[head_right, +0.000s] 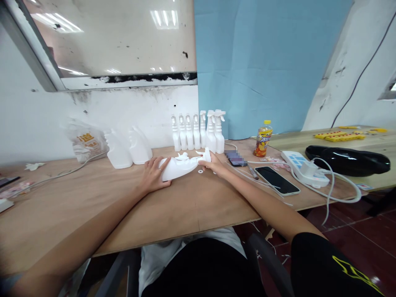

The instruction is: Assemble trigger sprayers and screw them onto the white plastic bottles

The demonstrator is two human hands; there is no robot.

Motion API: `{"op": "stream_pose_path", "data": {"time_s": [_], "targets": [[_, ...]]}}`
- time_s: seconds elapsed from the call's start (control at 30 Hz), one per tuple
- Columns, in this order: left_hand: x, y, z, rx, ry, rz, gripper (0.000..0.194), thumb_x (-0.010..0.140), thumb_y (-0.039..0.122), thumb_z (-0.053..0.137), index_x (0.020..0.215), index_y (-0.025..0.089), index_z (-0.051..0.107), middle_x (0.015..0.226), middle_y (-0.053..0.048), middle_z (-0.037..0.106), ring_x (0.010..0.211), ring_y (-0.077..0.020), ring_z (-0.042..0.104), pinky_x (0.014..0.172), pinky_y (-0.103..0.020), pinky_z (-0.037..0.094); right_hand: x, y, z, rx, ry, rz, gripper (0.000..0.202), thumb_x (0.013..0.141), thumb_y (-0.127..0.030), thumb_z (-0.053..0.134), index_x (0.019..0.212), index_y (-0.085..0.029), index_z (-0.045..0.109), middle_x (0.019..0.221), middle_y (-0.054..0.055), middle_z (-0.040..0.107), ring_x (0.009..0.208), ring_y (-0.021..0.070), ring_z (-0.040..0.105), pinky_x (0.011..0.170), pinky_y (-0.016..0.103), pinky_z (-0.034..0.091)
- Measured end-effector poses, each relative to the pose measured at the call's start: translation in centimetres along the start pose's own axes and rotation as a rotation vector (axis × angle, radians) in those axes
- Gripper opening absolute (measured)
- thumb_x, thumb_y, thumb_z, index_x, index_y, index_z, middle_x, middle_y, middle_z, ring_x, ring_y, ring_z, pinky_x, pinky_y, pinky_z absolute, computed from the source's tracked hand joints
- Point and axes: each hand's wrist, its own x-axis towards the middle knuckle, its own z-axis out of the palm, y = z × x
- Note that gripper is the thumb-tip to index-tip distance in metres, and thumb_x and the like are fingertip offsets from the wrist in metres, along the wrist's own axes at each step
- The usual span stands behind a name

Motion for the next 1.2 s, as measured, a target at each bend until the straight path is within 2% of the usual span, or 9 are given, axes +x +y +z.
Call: {"op": "stream_pose_path", "data": {"time_s": [0.07,0.17,0.27,0.47,0.77,0.87,0.97,1.1,1.2], "targets": [[-0.01,-0.05,0.08,-0.005,-0.003,0.001,0.096,0.074,0.052,0.068,0.156,0.022,0.03,0.145,-0.019,0.041,0.131,-0.0418,0.036,0.107,-0.055,0.026,-0.03,0.14,0.04,-0.025,0.006,-0.012,0.053,0.074,-0.048,0.076,0.109,-0.02,0.047,0.074,-0.002,0.063,0.058,0.0147,0.056,0.058,0.028,0.046],[-0.04,-0.12,0.19,-0.017,0.0,-0.01,0.097,0.073,0.05,0.069,0.156,0.023,0.03,0.145,-0.019,0.041,0.13,-0.0422,0.037,0.107,-0.055,0.025,-0.12,0.26,0.09,-0.055,0.01,-0.084,0.06,0.071,-0.043,0.08,0.116,-0.022,0.045,0.087,0.0,0.066,0.073,0.0175,0.062,0.068,0.029,0.051],[-0.03,-0.17,0.16,-0.022,-0.003,-0.013,0.098,0.072,0.05,0.07,0.157,0.023,0.029,0.145,-0.018,0.041,0.131,-0.0425,0.036,0.107,-0.055,0.026,-0.22,0.22,0.11,-0.091,0.005,-0.078,0.054,0.077,-0.047,0.074,0.115,-0.022,0.046,0.078,-0.001,0.064,0.068,0.0176,0.061,0.067,0.03,0.051],[0.01,-0.14,0.01,-0.015,-0.005,-0.001,0.097,0.073,0.051,0.068,0.156,0.022,0.029,0.145,-0.019,0.041,0.132,-0.0413,0.036,0.107,-0.054,0.026,-0.34,-0.06,0.19,-0.115,0.027,-0.085,0.055,0.078,-0.049,0.074,0.117,-0.021,0.046,0.074,-0.002,0.063,0.065,0.0176,0.06,0.066,0.031,0.051],[-0.04,-0.11,0.07,-0.016,-0.005,0.002,0.097,0.074,0.052,0.068,0.157,0.023,0.027,0.145,-0.018,0.041,0.132,-0.041,0.035,0.108,-0.054,0.025,-0.18,-0.14,0.32,-0.1,0.054,-0.086,0.058,0.069,-0.048,0.08,0.113,-0.019,0.056,0.087,0.004,0.068,0.079,0.0209,0.065,0.073,0.033,0.053],[-0.01,-0.05,-0.01,-0.007,-0.014,0.002,0.097,0.074,0.053,0.068,0.157,0.023,0.027,0.145,-0.018,0.041,0.131,-0.041,0.035,0.108,-0.054,0.025,-0.11,-0.11,0.29,-0.109,0.067,-0.053,0.053,0.07,-0.049,0.079,0.109,-0.018,0.059,0.084,0.004,0.068,0.074,0.02,0.064,0.07,0.032,0.053],[0.01,0.0,-0.04,-0.005,-0.018,-0.01,0.098,0.073,0.052,0.068,0.157,0.023,0.027,0.146,-0.018,0.041,0.132,-0.0409,0.035,0.107,-0.053,0.025,-0.03,-0.03,0.2,-0.107,0.076,-0.073,0.058,0.067,-0.043,0.083,0.113,-0.019,0.059,0.094,0.005,0.069,0.079,0.0197,0.064,0.071,0.031,0.053],[0.04,0.07,-0.03,-0.015,-0.027,-0.012,0.099,0.072,0.052,0.068,0.157,0.023,0.026,0.146,-0.018,0.04,0.132,-0.0407,0.035,0.108,-0.053,0.025,0.02,-0.03,0.03,-0.077,0.05,-0.024,0.056,0.067,-0.041,0.083,0.112,-0.016,0.06,0.082,0.003,0.068,0.066,0.0173,0.062,0.065,0.031,0.052],[0.08,0.09,0.02,-0.02,-0.032,-0.014,0.099,0.073,0.053,0.068,0.157,0.023,0.026,0.146,-0.018,0.041,0.132,-0.0408,0.034,0.108,-0.053,0.024,0.05,-0.2,-0.26,0.011,-0.023,-0.045,0.073,0.064,-0.037,0.085,0.129,-0.02,0.055,0.103,0.005,0.07,0.083,0.0196,0.066,0.074,0.031,0.054]]}}
